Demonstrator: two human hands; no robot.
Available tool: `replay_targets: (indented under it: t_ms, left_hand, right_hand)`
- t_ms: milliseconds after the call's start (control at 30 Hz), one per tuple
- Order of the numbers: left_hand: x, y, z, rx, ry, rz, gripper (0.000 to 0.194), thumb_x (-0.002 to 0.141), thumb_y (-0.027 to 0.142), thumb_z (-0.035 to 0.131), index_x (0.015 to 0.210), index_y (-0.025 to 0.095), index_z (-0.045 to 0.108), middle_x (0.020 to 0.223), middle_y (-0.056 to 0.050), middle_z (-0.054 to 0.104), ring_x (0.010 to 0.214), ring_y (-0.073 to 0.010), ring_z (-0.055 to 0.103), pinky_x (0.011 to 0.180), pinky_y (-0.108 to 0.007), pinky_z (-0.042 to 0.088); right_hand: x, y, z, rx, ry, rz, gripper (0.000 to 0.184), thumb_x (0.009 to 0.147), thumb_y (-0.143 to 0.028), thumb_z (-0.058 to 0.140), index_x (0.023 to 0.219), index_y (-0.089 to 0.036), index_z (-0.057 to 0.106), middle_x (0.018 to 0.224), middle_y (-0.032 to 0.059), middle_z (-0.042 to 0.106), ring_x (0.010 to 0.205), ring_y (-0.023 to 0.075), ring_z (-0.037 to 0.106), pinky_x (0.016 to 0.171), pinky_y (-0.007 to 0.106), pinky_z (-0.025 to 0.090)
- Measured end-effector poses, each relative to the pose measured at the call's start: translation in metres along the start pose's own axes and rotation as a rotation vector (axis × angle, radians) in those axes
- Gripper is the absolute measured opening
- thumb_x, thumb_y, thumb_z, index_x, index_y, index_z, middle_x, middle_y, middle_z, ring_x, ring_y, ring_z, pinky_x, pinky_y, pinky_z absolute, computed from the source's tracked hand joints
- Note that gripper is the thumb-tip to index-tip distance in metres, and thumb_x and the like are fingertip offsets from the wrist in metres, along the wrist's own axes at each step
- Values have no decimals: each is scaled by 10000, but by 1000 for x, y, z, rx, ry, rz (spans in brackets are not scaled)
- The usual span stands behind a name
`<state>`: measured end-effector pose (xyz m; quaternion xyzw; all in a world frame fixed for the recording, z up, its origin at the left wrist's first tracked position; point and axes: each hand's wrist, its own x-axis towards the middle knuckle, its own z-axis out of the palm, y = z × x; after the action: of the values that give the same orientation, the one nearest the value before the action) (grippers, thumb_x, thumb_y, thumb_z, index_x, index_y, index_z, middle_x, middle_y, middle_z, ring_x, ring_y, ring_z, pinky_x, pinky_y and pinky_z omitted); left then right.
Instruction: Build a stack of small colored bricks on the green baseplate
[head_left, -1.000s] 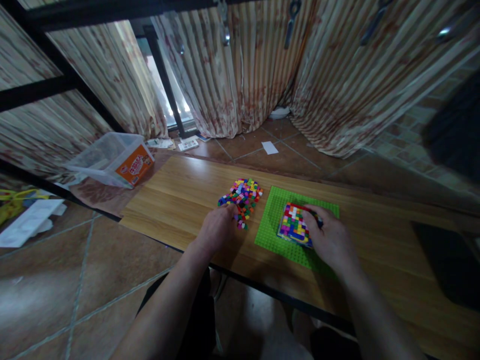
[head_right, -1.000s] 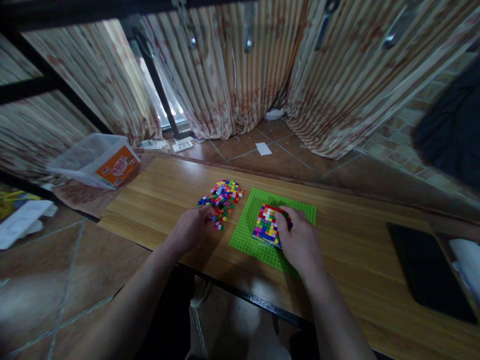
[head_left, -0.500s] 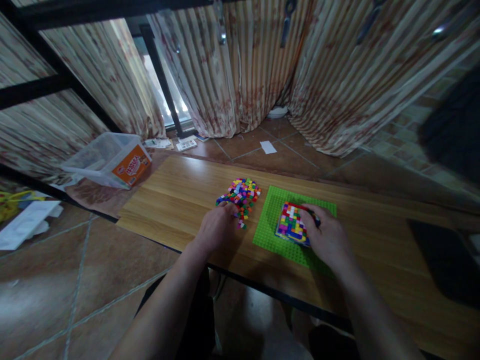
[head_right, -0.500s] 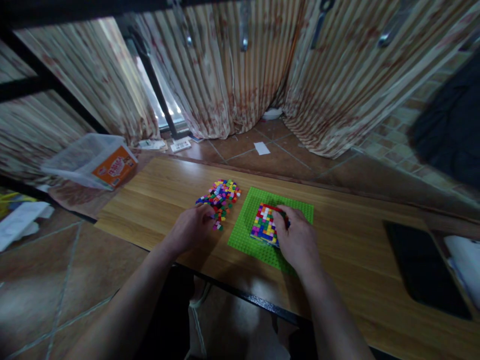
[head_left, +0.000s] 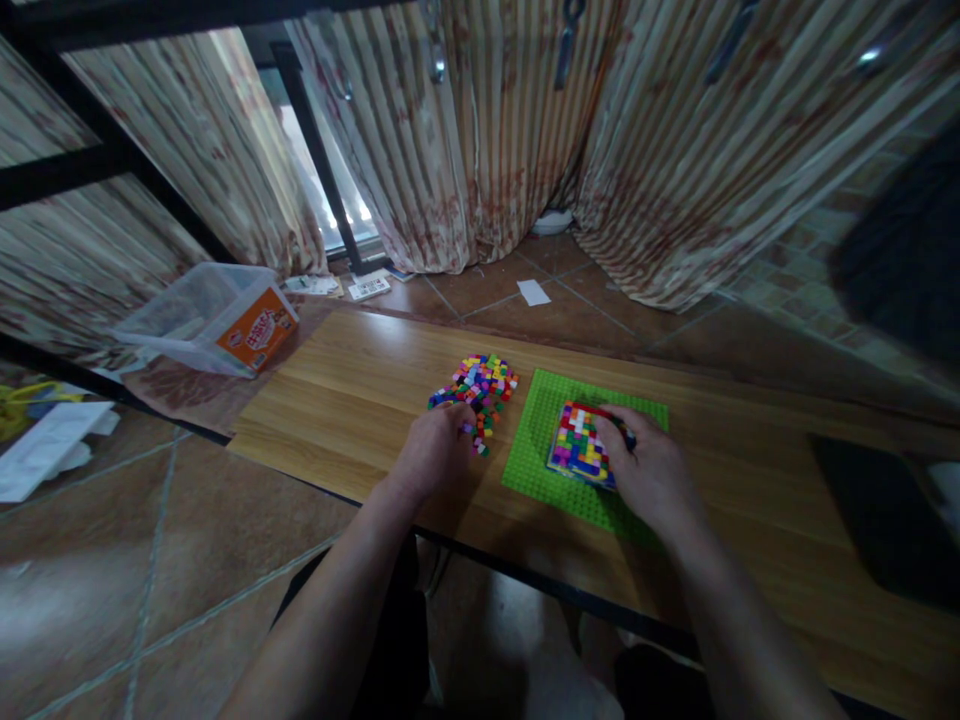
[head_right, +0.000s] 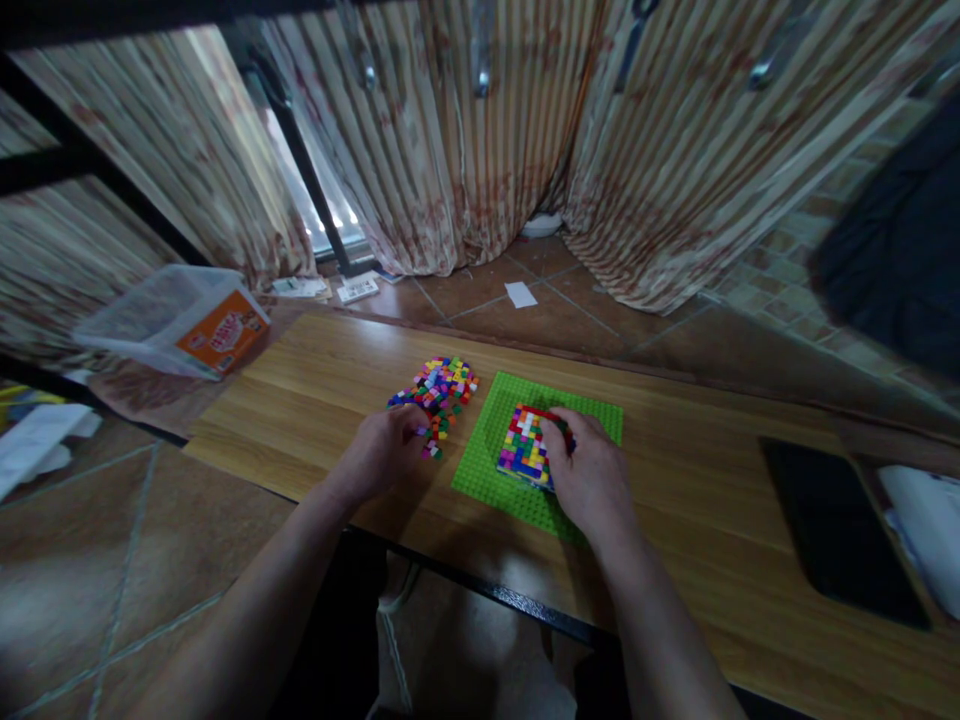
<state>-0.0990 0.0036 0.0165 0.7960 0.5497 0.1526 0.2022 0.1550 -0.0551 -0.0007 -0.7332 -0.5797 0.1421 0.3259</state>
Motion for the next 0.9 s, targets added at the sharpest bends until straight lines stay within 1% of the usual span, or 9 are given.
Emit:
replay_targets:
  t_ms: [200,367,467,567,633,767,900]
  left_hand:
    - [1,1,1,-64,9,-22,250,810,130,460,690,184,673,716,-29,689,668,-143,599,642,-234,408]
    - [3,3,1,-54,17,-74,266,803,125,464,676,174,693,661,-23,677,625,-135,582,591,-227,371]
    - [4,3,3,4,18,-104,264,803,133,476,681,171,707,670,-39,684,648,-153,605,602,-239,375]
    - [5,2,5,81,21,-137,248,800,148,497,711,177,726,725,-61,709,707,-181,636,637,-257,393]
    - [5,1,5,98,25,-134,245,805,159,500,729,186,731,763,-65,721,737,-187,646,659,-261,402]
    - [3,2,3,60,40,-131,248,828,181,494,741,188,727,745,-58,714,702,-170,634,640,-248,395]
    - [3,2,-1,-36,50,-130,213,813,170,513,745,178,715,729,-39,705,674,-147,616,611,-227,384]
  right_hand:
    - [0,0,-1,-12,-7,4,466,919,-521,404,1133,-197,663,1125,124,671,997,264,626,910,434,472]
    - [0,-1,-1,-12,-3,13,459,915,-517,410,1124,-198,667,1114,119,673,987,255,630,902,417,476]
    - [1,0,0,-8,3,12,458,911,-520,419,1118,-199,671,1111,117,677,979,255,631,900,418,478]
    - [1,1,0,-5,9,0,454,912,-523,417,1112,-205,672,1109,115,679,987,255,629,905,421,477]
    - [1,1,0,-7,6,0,457,914,-523,413,1113,-204,671,1113,116,679,997,259,628,912,427,474]
    - [0,1,0,-5,5,-15,447,921,-520,407,1119,-215,667,1118,108,679,994,254,631,902,423,481]
    - [0,1,0,-13,4,-25,443,925,-515,404,1119,-216,667,1113,109,681,1000,256,630,905,423,480]
